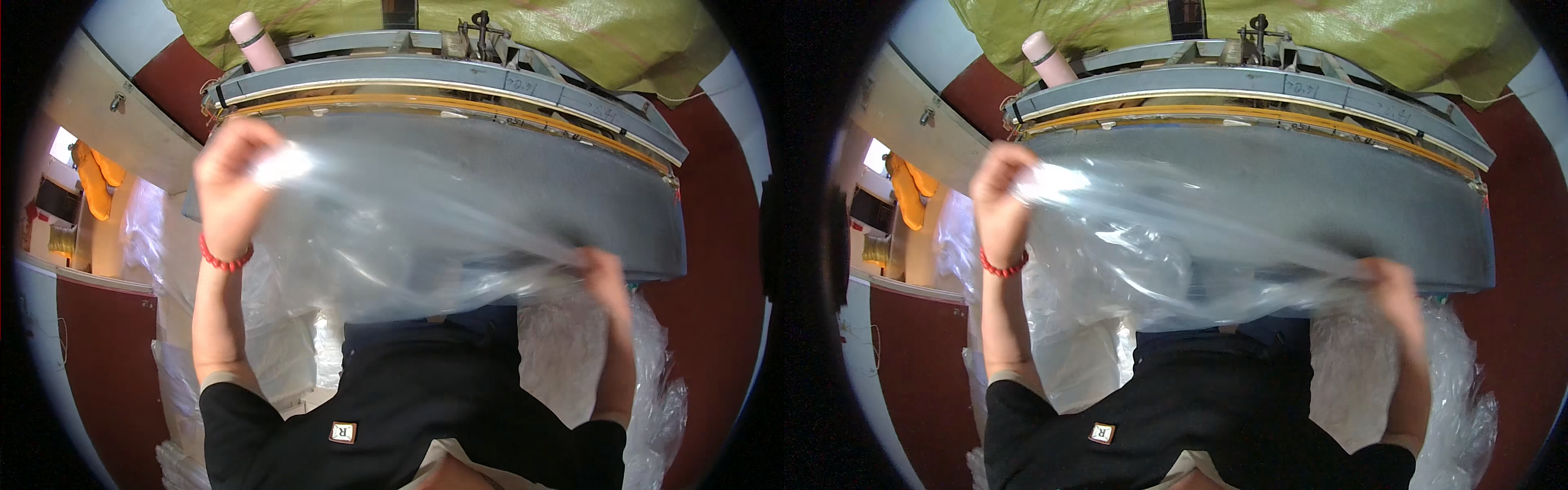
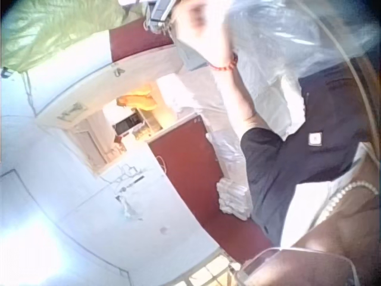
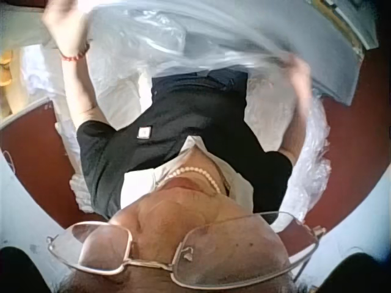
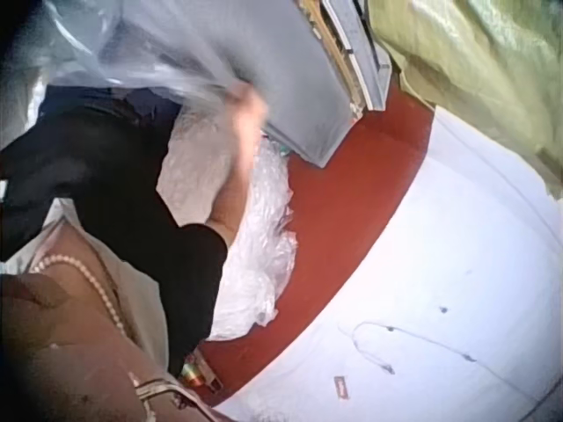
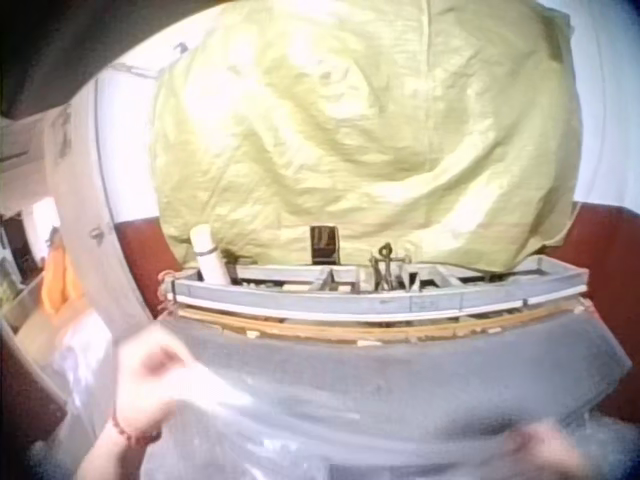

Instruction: The recorder is seen sealing plastic bags using a heat sealing machine.

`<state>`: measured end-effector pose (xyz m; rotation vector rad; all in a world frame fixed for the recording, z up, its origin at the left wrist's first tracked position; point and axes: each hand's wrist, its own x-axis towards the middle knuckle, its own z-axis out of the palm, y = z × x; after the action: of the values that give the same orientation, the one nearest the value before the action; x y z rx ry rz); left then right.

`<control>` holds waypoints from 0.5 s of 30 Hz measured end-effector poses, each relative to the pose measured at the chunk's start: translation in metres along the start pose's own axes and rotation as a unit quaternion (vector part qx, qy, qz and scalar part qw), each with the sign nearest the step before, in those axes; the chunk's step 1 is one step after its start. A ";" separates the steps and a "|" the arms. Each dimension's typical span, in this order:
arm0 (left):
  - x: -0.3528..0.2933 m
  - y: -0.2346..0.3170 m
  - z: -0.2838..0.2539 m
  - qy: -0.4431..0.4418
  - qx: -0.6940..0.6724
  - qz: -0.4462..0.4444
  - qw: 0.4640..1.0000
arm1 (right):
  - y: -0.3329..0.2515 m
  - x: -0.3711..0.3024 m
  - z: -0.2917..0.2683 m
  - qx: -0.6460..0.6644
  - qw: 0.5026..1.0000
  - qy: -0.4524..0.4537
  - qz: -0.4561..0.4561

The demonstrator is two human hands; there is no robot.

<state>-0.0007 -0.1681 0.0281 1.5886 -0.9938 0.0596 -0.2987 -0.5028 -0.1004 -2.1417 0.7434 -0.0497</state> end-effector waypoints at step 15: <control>-0.006 -0.162 -0.309 -0.243 0.607 -0.270 0.707 | 0.245 -0.028 -0.247 -0.013 0.886 0.463 -0.012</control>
<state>0.2403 0.0810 -0.0103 3.2206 -0.8221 -0.1630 -0.5132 -0.7782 -0.1160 -2.0900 1.2369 -1.1434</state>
